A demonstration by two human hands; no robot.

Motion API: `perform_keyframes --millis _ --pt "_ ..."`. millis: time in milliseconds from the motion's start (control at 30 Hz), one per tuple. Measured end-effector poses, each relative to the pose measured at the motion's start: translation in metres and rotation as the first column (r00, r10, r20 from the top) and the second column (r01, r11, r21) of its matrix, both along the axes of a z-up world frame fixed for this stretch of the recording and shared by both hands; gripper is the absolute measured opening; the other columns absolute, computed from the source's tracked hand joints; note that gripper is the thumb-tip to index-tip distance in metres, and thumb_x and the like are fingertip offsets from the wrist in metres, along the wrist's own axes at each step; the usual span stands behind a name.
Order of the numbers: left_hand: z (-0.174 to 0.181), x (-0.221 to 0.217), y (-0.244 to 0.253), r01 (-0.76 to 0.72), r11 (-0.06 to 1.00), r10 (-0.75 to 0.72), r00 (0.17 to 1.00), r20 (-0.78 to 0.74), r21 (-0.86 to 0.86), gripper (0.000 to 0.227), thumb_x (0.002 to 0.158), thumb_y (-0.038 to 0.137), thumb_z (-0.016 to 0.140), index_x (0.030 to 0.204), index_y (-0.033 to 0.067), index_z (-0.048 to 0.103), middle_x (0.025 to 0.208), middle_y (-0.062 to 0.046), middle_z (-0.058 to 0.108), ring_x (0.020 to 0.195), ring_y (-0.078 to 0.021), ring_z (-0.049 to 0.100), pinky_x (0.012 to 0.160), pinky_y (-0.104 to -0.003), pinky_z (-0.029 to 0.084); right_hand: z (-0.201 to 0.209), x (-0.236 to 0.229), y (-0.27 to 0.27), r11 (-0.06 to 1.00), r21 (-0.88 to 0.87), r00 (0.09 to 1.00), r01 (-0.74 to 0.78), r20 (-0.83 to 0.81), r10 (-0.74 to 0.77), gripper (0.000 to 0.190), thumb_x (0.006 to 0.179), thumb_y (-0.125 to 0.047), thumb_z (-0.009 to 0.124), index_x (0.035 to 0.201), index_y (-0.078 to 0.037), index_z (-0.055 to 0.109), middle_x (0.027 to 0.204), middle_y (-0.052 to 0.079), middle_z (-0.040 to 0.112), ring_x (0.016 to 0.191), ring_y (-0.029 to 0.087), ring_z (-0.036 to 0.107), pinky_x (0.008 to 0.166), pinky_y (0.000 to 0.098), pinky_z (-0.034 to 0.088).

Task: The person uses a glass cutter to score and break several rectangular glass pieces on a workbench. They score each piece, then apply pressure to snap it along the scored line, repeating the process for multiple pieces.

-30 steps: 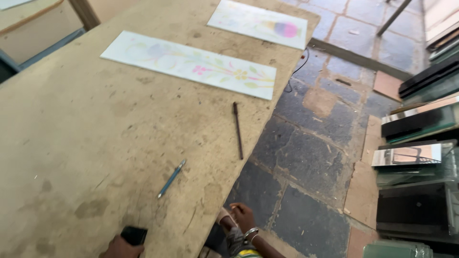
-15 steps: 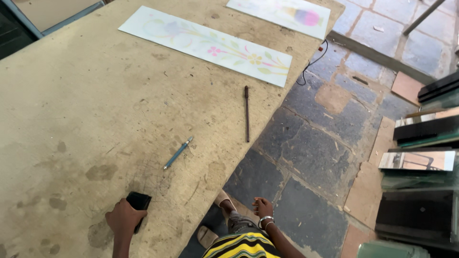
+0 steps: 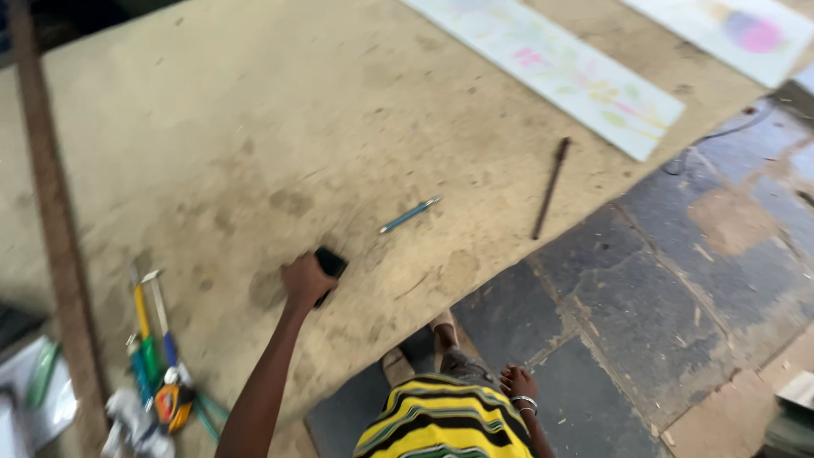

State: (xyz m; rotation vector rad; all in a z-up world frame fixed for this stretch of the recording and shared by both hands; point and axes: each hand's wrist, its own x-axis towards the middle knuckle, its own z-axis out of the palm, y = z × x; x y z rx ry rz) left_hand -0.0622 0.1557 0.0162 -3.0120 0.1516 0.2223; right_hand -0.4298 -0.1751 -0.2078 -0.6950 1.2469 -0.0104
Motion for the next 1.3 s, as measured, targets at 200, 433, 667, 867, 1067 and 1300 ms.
perform_keyframes --millis 200,433,667,867,1067,1300 --pt "-0.005 0.011 0.006 -0.055 0.995 0.054 0.998 -0.014 -0.085 0.073 0.052 0.046 0.096 0.106 0.0072 0.068 0.101 -0.012 0.075 0.098 -0.0301 0.071 0.093 -0.051 0.050 0.006 -0.025 0.023 0.979 -0.072 0.979 -0.189 -0.086 0.183 0.026 0.099 -0.019 0.062 0.112 0.001 0.072 0.092 0.013 0.074 0.071 0.019 0.067 0.061 0.0311 0.053" --pt "0.002 0.015 0.026 -0.162 0.955 0.137 0.984 -0.113 -0.247 0.076 0.056 0.057 0.095 0.103 0.0046 0.069 0.093 -0.013 0.072 0.084 -0.0282 0.072 0.074 -0.043 0.060 0.027 -0.029 0.025 0.948 -0.054 0.946 -0.314 -0.100 0.308 0.027 0.100 -0.021 0.061 0.115 -0.001 0.072 0.096 0.013 0.075 0.076 0.020 0.069 0.064 0.0317 0.055" --pt "-0.004 0.017 0.054 -0.369 0.652 0.295 0.928 -0.228 -0.662 0.061 0.050 0.047 0.098 0.086 0.0042 0.075 0.084 -0.010 0.076 0.073 -0.0229 0.073 0.069 -0.039 0.060 0.014 -0.022 0.021 0.905 -0.081 0.907 -0.418 -0.092 0.411 0.029 0.101 -0.022 0.061 0.118 -0.003 0.072 0.100 0.013 0.076 0.081 0.021 0.071 0.068 0.0324 0.056" --pt "-0.005 0.014 0.068 -0.583 0.126 0.257 0.801 -0.541 -0.803 0.051 0.061 0.037 0.099 0.096 0.0054 0.080 0.092 -0.008 0.078 0.079 -0.0177 0.074 0.068 -0.036 0.059 0.041 0.000 0.005 0.839 -0.142 0.850 -0.525 -0.026 0.527 0.030 0.102 -0.024 0.060 0.121 -0.004 0.071 0.103 0.013 0.077 0.085 0.021 0.072 0.071 0.0329 0.058" --pt "-0.002 0.000 0.056 -0.641 -0.229 0.080 0.737 -0.671 -0.732 0.051 0.069 0.033 0.096 0.097 -0.0037 0.074 0.088 -0.012 0.073 0.075 -0.0234 0.070 0.066 -0.039 0.059 0.069 0.038 -0.013 0.651 -0.423 0.700 -0.631 0.053 0.713 0.032 0.101 -0.028 0.060 0.122 -0.006 0.072 0.105 0.013 0.079 0.088 0.020 0.074 0.072 0.0321 0.059" --pt "-0.001 -0.025 0.015 -0.676 -0.318 -0.014 0.704 -0.710 -0.665 0.052 0.069 0.033 0.092 0.098 -0.0047 0.072 0.086 -0.011 0.074 0.076 -0.0219 0.073 0.070 -0.035 0.060 0.158 0.114 0.013 0.195 -0.776 0.433 -0.600 -0.110 0.894 0.038 0.097 -0.037 0.065 0.121 -0.009 0.074 0.099 0.012 0.082 0.085 0.020 0.079 0.072 0.0324 0.062"
